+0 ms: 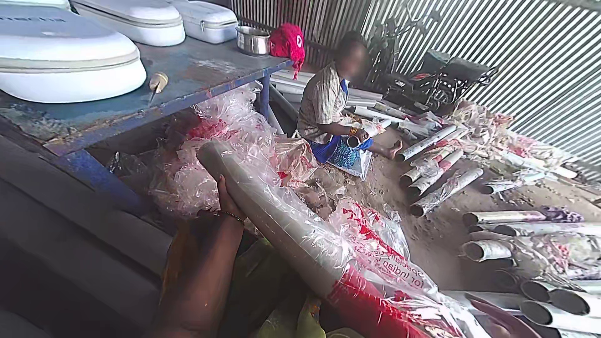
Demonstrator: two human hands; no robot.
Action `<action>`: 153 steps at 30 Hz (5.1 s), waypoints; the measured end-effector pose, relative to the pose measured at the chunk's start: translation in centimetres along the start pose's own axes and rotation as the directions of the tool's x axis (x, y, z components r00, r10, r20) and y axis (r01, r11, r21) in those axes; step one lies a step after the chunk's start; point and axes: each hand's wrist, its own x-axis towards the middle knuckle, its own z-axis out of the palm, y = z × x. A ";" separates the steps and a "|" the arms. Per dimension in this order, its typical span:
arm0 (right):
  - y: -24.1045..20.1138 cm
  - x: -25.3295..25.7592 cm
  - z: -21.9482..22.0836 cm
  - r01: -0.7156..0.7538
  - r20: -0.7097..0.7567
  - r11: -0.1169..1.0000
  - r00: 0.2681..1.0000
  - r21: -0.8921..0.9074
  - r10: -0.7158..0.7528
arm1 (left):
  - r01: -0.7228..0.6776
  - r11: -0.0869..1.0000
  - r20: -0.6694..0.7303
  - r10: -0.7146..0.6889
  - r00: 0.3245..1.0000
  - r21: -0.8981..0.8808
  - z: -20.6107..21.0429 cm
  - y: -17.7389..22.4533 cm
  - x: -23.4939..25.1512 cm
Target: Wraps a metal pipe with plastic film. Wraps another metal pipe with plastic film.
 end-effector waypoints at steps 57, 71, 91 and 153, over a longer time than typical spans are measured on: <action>-4.8 30.6 23.0 -0.303 0.474 0.880 0.874 0.365 0.105 | 0.099 0.994 0.014 -0.099 0.995 -0.035 2.4 1.7 -0.5; -20.1 32.8 22.9 0.338 0.444 0.933 0.821 0.127 -0.358 | 0.090 0.991 0.116 -0.079 0.990 -0.095 3.6 2.6 -6.4; -27.9 30.8 27.8 0.580 0.454 0.754 0.786 -0.308 -0.419 | 0.284 0.937 0.237 -0.235 0.943 -0.201 2.8 4.9 -6.0; -10.4 10.3 14.6 -0.315 0.515 0.919 0.843 0.238 0.156 | -0.985 0.126 0.991 -0.069 0.112 0.120 5.7 -0.7 -16.0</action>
